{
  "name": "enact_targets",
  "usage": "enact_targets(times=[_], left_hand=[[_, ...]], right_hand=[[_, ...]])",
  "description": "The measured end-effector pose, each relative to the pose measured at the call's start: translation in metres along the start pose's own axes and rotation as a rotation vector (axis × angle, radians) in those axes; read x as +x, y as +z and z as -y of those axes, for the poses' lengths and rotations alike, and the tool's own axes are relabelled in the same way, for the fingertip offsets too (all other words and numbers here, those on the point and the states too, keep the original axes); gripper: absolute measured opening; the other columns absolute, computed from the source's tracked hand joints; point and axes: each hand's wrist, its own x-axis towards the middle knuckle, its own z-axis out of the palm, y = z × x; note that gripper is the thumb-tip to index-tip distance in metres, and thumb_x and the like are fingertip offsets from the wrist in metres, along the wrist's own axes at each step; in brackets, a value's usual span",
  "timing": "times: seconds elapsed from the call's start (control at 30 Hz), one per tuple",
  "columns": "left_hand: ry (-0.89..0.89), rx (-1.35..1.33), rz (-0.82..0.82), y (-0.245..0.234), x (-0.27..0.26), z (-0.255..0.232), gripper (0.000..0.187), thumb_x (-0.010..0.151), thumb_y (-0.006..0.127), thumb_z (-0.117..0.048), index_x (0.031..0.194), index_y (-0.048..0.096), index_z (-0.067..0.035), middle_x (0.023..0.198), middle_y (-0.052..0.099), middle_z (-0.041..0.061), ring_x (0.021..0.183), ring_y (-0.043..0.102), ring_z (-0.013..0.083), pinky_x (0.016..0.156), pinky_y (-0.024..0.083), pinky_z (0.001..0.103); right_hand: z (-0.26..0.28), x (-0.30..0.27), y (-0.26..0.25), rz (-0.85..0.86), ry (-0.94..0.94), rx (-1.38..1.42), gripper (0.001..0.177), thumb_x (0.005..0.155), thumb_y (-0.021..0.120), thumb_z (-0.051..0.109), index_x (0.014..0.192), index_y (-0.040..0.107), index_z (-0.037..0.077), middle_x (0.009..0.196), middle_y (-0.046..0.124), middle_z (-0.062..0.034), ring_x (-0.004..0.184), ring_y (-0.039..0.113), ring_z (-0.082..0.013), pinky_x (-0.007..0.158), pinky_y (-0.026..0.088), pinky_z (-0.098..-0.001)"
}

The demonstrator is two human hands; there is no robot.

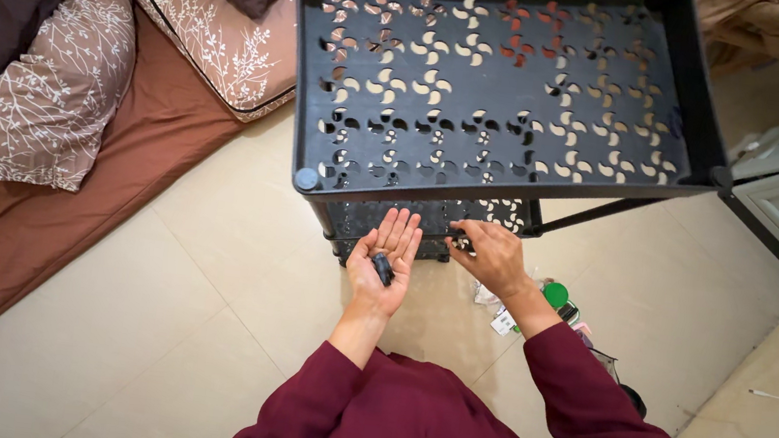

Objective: The person removes various personal items from a three-tier rolling cart and places them on the floor. They then disassemble the cart by removing the trays and legs, and finally reassemble the cart by inserting the legs and placing the trays back in order.

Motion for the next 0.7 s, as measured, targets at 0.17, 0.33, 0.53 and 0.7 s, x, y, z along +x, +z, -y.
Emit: enact_targets(times=[0.17,0.33,0.53,0.7], left_hand=[[-0.036,0.074,0.037,0.001,-0.005,-0.002,0.055,0.097,0.040,-0.016,0.145,0.046,0.009,0.154,0.048,0.025,0.145,0.045,0.0378,0.122,0.037,0.048],[-0.217,0.160,0.213,0.008,-0.021,0.002,0.057,0.101,0.041,-0.025,0.147,0.046,0.008,0.154,0.048,0.024,0.144,0.046,0.0342,0.122,0.035,0.046],[-0.317,0.156,0.172,0.001,-0.026,0.014,0.056,0.107,0.042,-0.031,0.151,0.044,0.004,0.154,0.048,0.019,0.143,0.046,0.0315,0.122,0.034,0.044],[-0.325,0.192,0.276,0.013,-0.033,0.021,0.059,0.105,0.043,-0.032,0.152,0.043,0.003,0.157,0.045,0.021,0.146,0.045,0.0314,0.125,0.032,0.045]], right_hand=[[0.024,0.014,-0.031,-0.110,-0.001,0.167,0.054,0.080,0.087,0.027,0.125,0.064,0.008,0.123,0.069,-0.0082,0.112,0.063,-0.0288,0.097,0.047,-0.0425],[0.069,0.023,-0.071,0.042,0.044,0.380,0.054,0.083,0.077,0.029,0.133,0.063,0.013,0.145,0.053,-0.0118,0.141,0.038,-0.0392,0.118,0.030,-0.0523],[0.088,0.025,-0.073,0.168,0.008,0.387,0.056,0.087,0.067,0.031,0.139,0.060,0.009,0.150,0.046,-0.0150,0.144,0.033,-0.0411,0.119,0.027,-0.0543],[0.081,0.000,-0.067,-0.080,0.178,0.531,0.054,0.099,0.044,0.033,0.146,0.055,0.008,0.154,0.049,-0.0134,0.149,0.036,-0.0352,0.125,0.025,-0.0519]])
